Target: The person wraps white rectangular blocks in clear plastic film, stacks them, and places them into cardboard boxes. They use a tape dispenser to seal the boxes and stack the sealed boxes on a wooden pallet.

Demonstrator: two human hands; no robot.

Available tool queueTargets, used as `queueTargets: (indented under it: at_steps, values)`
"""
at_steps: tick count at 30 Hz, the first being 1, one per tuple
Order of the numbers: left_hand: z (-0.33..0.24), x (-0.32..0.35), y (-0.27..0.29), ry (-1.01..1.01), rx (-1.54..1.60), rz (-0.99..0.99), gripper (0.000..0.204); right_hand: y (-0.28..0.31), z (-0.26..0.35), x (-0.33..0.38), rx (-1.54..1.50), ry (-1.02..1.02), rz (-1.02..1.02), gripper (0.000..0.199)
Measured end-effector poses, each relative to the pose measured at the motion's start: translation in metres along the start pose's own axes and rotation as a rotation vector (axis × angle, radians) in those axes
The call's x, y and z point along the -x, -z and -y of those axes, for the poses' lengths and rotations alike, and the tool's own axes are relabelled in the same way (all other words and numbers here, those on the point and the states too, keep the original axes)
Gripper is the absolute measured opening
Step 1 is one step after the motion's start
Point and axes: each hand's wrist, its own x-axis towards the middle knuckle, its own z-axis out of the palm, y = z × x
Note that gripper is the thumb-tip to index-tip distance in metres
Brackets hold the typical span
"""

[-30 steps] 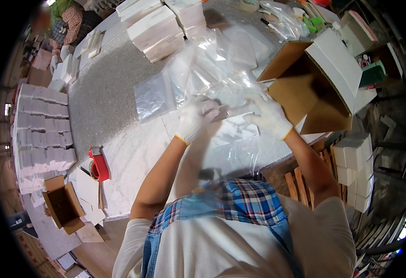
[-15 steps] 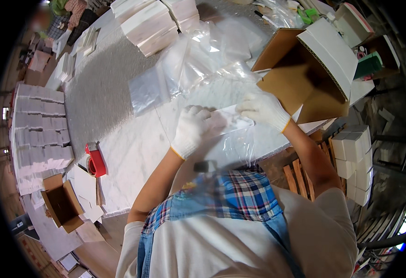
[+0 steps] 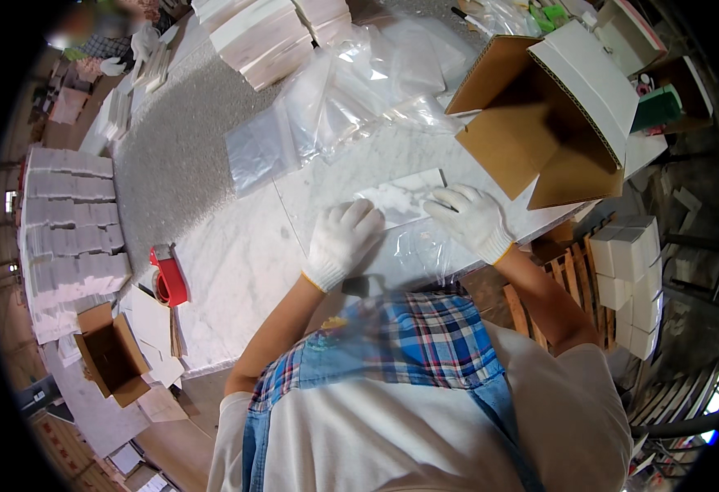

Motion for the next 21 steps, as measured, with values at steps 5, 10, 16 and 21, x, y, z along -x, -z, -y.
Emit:
queueTargets:
  at_steps: [5, 10, 16, 21]
  values:
    - [0.006, 0.008, -0.009, 0.038, 0.105, -0.017, 0.025, -0.013, -0.004, 0.01, -0.043, -0.031, 0.01, 0.024]
    - [0.006, 0.009, -0.012, 0.031, 0.091, -0.063, 0.023, -0.02, -0.004, 0.012, -0.156, -0.093, -0.03, 0.02]
    - [0.0, 0.007, 0.003, 0.112, 0.045, 0.149, 0.015, -0.023, 0.002, 0.022, -0.111, -0.168, -0.011, 0.02]
    - [0.081, -0.087, 0.07, 0.243, -0.177, 0.349, 0.046, -0.005, 0.006, 0.008, -0.114, -0.092, 0.027, 0.026]
